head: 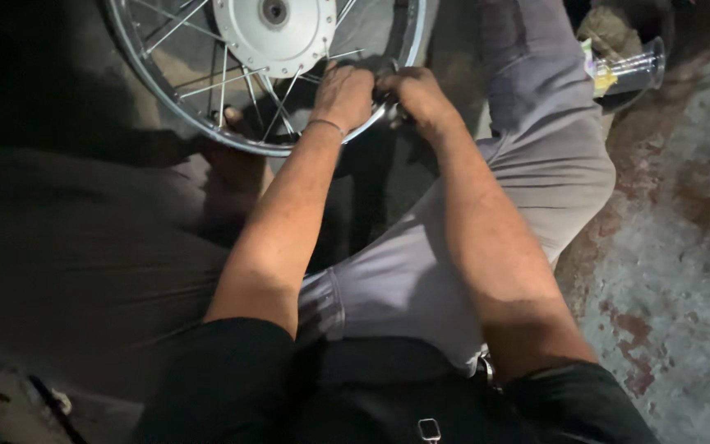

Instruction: The person is assembling a bicycle wheel by inserting spokes into the hub and rim, then tightening them with a spoke wrench. The person works methodically around the wheel, adjusting each spoke to ensure proper tension.

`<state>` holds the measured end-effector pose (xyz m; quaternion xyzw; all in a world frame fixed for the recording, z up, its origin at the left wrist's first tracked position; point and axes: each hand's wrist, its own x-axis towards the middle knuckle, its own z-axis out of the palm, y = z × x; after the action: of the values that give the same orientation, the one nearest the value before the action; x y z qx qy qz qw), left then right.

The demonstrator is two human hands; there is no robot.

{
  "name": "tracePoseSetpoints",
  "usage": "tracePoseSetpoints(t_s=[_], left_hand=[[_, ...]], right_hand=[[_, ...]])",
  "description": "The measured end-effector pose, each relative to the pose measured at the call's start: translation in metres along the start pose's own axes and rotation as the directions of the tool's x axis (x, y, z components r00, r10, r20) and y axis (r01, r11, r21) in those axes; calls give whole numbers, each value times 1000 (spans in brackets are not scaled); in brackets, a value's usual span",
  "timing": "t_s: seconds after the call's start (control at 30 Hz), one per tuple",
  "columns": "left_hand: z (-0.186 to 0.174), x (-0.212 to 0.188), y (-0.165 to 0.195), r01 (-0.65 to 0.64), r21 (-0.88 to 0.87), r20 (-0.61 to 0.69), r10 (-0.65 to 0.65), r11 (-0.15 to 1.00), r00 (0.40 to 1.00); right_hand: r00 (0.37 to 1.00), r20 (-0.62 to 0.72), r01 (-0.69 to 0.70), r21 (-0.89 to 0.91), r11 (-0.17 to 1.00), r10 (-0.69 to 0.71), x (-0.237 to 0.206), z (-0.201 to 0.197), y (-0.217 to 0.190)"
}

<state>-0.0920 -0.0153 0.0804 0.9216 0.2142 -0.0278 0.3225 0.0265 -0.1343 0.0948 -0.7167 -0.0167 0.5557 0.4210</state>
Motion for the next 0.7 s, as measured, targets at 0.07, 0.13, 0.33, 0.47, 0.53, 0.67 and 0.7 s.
tracePoseSetpoints(t_s=[0.07,0.13,0.33,0.47,0.53,0.67,0.7], left_hand=[[-1,-2,0,-4,0,39,4,1000,999],[-2,-3,-1,-9,4,66,9,1000,998],[1,-5,-6,-68,33,40,67,997,997],[3,-3,-4,-34,10,12,33,999,999],[3,-2,-3,-6,2,45,6,1000,999],[1,-1,-3,48,13,156,-50,999,986],[0,0,-3,56,4,165,-56,998,985]], right_hand=[[1000,6,15,4,1000,-15,-2,0,-2],[1000,-4,25,-5,1000,-25,-4,1,-4],[999,-21,39,-6,999,-39,-4,4,-4],[999,-20,44,5,999,-44,-2,3,-3],[999,-22,43,-7,999,-43,-1,3,-2],[999,-28,22,-28,999,-23,-1,3,-4],[999,-32,24,-27,999,-25,-2,4,-5]])
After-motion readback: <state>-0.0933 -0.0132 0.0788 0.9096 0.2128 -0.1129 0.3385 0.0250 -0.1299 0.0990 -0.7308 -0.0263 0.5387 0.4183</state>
